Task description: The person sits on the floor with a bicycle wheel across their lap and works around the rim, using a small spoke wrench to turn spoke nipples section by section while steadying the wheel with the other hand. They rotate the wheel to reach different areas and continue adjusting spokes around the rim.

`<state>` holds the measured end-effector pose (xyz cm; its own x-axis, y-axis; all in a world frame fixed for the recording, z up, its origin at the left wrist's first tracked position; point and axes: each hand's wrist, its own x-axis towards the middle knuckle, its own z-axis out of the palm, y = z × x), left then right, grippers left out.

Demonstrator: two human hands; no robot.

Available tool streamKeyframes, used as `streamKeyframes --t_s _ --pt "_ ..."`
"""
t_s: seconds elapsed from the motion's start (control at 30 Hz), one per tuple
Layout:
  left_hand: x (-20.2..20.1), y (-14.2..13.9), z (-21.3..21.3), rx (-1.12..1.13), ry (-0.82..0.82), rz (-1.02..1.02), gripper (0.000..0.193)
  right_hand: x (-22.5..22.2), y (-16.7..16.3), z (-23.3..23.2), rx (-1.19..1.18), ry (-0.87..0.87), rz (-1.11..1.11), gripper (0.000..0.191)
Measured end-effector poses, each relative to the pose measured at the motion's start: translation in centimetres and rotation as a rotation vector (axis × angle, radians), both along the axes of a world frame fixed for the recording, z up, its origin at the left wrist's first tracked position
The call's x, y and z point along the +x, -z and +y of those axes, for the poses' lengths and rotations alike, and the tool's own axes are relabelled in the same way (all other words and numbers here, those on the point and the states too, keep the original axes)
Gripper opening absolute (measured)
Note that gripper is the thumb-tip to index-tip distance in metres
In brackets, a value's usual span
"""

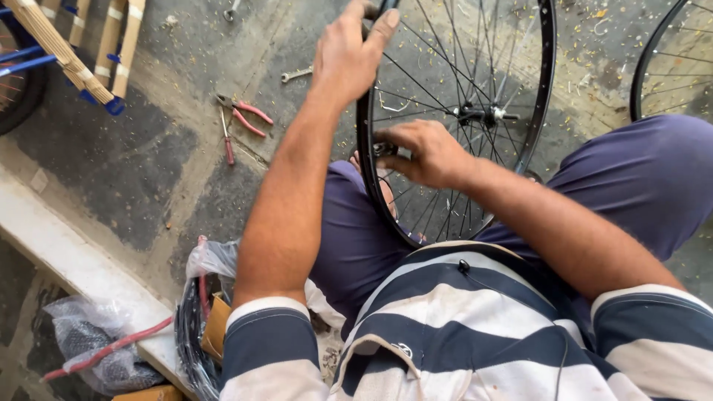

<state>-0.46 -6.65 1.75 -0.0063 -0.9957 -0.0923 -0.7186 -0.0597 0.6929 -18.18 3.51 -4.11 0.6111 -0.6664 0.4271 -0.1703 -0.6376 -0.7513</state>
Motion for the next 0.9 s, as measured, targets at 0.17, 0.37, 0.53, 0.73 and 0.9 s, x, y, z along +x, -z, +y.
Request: streamKeyframes --t_s 0.17,0.37,0.53,0.73,0.9 --pt "1.1 -0.5 0.8 0.03 0.112 -0.026 0.047 -0.8 -0.8 -0.8 0.68 -0.098 0.123 0.022" --pt "2.2 -1.1 3.0 0.196 0.158 -0.097 0.045 -3.0 -1.9 2.2 0.174 0.128 -0.15 0.025" --pt "2.0 -1.3 3.3 0.171 0.163 -0.116 0.05 -1.3 -0.9 1.2 0.242 0.193 -0.115 0.025" --pt "1.7 -1.7 2.7 0.226 0.138 -0.031 0.059 -0.8 -0.1 -2.0 0.818 -0.002 -0.115 0.034" --pt "1.4 -2.3 2.8 0.253 0.147 0.039 0.06 -1.3 0.3 -1.6 0.431 0.053 -0.033 0.055"
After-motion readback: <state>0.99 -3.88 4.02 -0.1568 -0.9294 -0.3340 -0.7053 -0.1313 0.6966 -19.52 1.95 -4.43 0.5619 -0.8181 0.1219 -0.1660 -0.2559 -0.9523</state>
